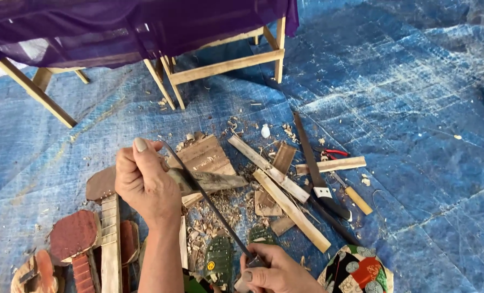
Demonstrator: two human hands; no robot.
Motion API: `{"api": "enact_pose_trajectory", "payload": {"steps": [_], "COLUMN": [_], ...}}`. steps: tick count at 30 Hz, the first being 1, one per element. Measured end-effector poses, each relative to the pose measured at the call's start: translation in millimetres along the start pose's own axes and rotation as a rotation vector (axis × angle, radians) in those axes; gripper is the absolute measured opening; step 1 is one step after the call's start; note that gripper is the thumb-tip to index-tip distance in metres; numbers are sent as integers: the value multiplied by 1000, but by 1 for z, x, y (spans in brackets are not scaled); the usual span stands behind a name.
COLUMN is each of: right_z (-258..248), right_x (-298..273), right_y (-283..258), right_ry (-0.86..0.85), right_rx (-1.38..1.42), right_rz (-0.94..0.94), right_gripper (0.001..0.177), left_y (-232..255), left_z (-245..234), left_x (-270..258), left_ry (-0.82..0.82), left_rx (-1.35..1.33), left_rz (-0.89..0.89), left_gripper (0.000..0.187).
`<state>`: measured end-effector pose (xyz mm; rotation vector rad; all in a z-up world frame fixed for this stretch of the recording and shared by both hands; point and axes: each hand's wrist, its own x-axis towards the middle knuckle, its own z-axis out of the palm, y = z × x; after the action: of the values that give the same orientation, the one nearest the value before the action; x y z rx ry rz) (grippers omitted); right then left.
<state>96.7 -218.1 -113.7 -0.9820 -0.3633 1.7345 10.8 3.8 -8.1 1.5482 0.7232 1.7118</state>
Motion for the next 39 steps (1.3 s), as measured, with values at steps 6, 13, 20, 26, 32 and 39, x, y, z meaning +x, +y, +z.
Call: {"api": "enact_pose_trajectory", "payload": {"steps": [6,13,20,26,32,39], "right_z": [1,8,7,8,-12,-8], "right_x": [-11,2,-7,-5,8,-3], "right_y": [-1,-2,-6,1,13,5], "right_ry": [-60,128,67,164,-77,30], "right_rx": [-298,-149,-363,-72,175,-371], "right_rz": [-170,-3,-147,-28,-29,-205], "right_gripper": [25,25,27,28,34,42], "left_y": [0,0,-5,-14,2,-3], "left_z": [3,-3,6,9,6,6], "left_x": [-3,-2,-3,4,-5,-2], "left_ry": [27,20,11,4,30,20], "left_rx": [-33,-48,-93,28,-69,-72], "left_rz": [-26,-65,-19,206,-46,3], "left_gripper": [37,32,36,39,34,35]}}
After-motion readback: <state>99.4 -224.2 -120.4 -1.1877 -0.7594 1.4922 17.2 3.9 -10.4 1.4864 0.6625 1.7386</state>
